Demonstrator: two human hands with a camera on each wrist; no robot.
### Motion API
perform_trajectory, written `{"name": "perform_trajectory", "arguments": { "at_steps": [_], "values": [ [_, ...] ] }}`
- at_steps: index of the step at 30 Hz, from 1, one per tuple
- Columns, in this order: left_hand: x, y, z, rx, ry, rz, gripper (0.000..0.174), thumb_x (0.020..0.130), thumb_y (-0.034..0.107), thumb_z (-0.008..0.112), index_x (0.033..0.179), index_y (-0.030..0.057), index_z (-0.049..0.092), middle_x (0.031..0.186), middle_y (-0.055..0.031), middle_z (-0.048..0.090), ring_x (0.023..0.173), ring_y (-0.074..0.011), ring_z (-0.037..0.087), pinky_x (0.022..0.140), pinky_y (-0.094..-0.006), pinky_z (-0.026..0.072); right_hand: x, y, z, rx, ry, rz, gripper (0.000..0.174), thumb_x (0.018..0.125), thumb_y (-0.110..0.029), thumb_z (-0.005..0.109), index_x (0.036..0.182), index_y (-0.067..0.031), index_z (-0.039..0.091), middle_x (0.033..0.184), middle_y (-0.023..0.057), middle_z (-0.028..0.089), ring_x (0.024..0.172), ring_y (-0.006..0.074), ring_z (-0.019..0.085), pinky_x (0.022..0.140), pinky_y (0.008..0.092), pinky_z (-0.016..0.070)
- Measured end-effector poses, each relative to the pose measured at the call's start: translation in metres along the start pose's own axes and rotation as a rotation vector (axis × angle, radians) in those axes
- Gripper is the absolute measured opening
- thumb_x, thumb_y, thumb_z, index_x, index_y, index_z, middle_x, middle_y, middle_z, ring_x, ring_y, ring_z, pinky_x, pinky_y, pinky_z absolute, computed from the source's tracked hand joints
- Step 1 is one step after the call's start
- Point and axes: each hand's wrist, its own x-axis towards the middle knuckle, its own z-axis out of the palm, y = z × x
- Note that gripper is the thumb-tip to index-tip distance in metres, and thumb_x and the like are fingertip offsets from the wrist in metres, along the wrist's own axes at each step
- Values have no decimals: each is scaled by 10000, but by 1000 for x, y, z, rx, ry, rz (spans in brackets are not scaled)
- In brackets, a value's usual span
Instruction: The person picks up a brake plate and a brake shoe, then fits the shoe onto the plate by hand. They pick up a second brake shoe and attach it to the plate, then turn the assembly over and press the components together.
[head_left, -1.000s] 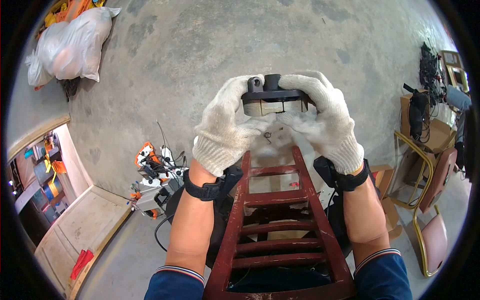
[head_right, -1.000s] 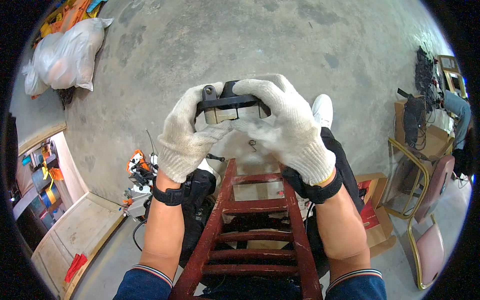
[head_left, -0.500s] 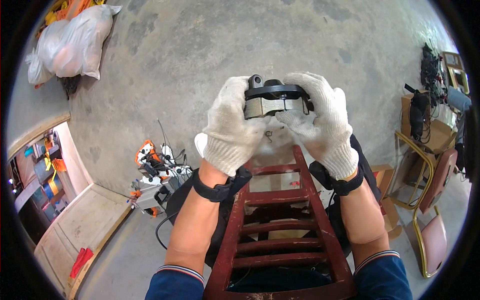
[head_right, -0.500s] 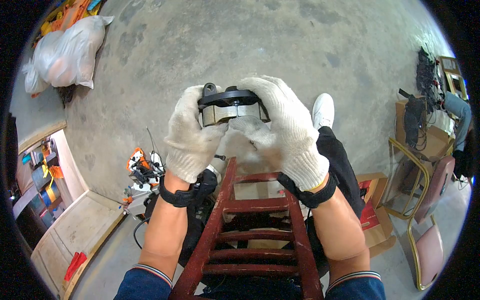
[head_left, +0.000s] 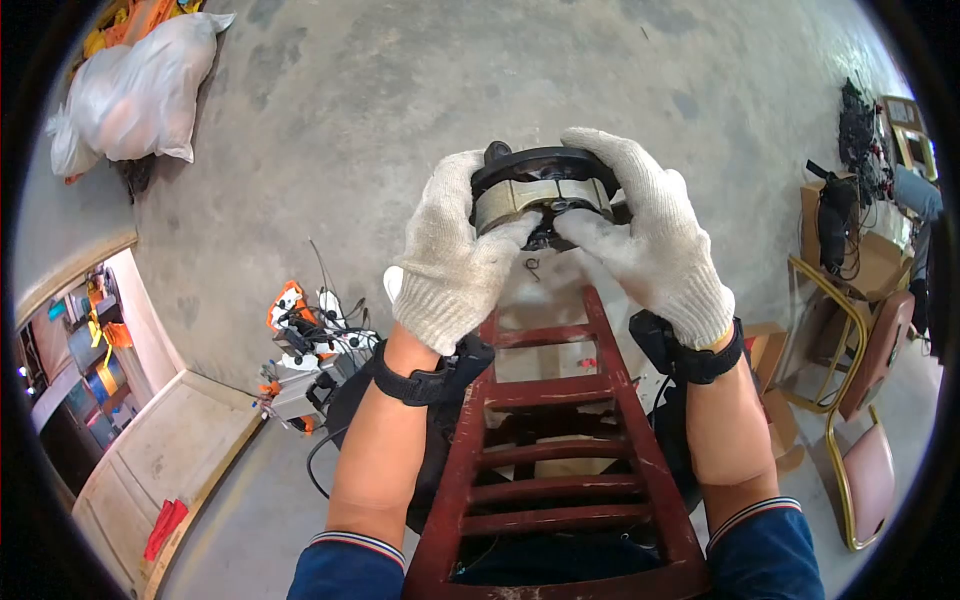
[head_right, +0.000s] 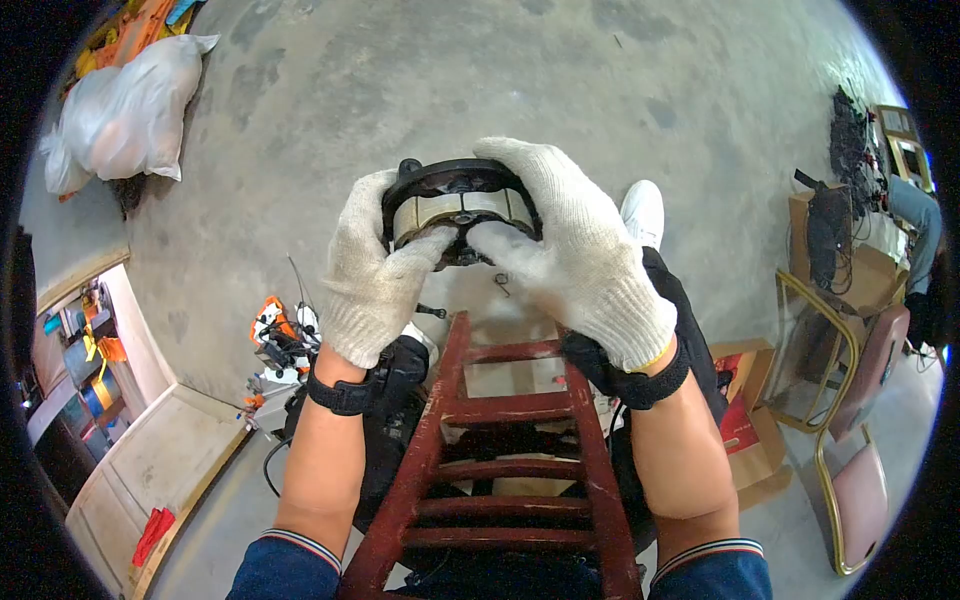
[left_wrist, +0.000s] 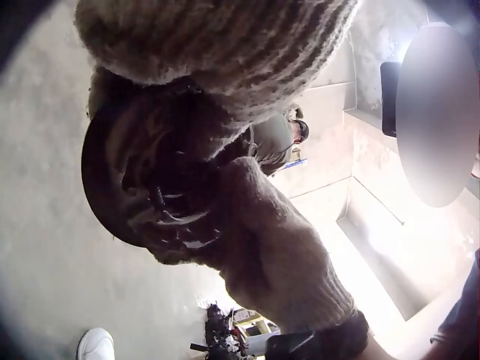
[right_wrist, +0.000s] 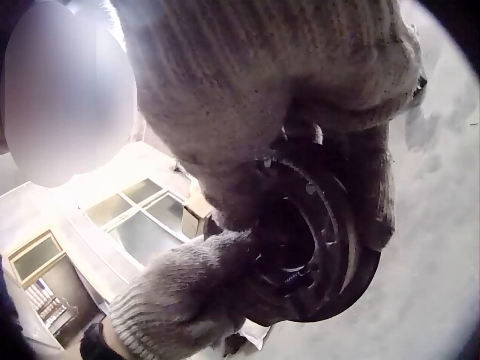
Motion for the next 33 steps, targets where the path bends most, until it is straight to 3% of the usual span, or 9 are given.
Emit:
{"name": "perform_trajectory", "arguments": {
  "at_steps": [4,7,11,16,20,22,28,30,33],
  "values": [
    [1,1,1,-32,-46,-30,461,861,86,779,1271,-23,599,1137,-138,714,1051,-180,687,924,-322,553,-1,2,-6,-19,52,7,495,870,-149,772,1321,-12,618,1186,198,719,1099,286,716,972,374,540],
    [3,4,1,-124,-87,-118,451,867,80,778,1268,-22,600,1139,-127,713,1040,-171,684,914,-320,562,-2,1,-10,-151,-40,121,480,884,-203,763,1316,-42,628,1120,174,750,1053,284,732,929,375,529],
    [4,8,-1,-197,-132,-226,442,872,73,779,1265,-24,602,1134,-118,711,1024,-163,684,897,-316,574,-1,7,-6,-84,-4,49,459,890,-239,760,1297,-60,641,1081,154,765,1033,289,739,894,362,516],
    [0,8,2,-182,-57,-115,510,829,100,847,1267,-10,609,1129,-110,706,1015,-167,685,898,-315,575,-2,10,-2,-129,25,41,463,874,-225,770,1288,-59,647,1084,155,760,1038,289,738,910,362,509],
    [0,6,1,-59,-23,-56,552,792,143,890,1258,14,626,1135,-109,707,1031,-191,687,930,-335,557,-1,15,1,-146,80,-30,465,843,-207,789,1284,-123,669,1094,92,764,1021,236,746,861,324,481],
    [-1,2,1,63,15,70,562,771,172,908,1245,35,640,1132,-105,705,1056,-213,683,954,-352,538,-2,15,2,-214,98,-42,468,832,-203,798,1281,-148,677,1100,67,766,1011,214,750,837,307,469],
    [-1,3,2,43,47,99,549,772,174,905,1235,38,644,1120,-102,699,1044,-214,677,954,-354,533,0,21,5,-238,149,-83,474,818,-198,813,1274,-174,688,1112,45,765,1004,193,753,811,294,461],
    [-1,2,3,45,54,90,562,765,181,910,1237,36,641,1120,-104,698,1039,-215,676,957,-353,533,1,19,7,-116,164,-93,491,805,-175,812,1280,-165,687,1136,55,759,1033,199,749,836,304,491],
    [-1,5,5,44,63,65,590,751,202,922,1237,31,633,1120,-109,696,1037,-218,676,960,-355,535,0,15,5,-211,146,-77,516,789,-153,815,1287,-153,684,1161,57,752,1058,205,744,863,310,522]
  ]
}}
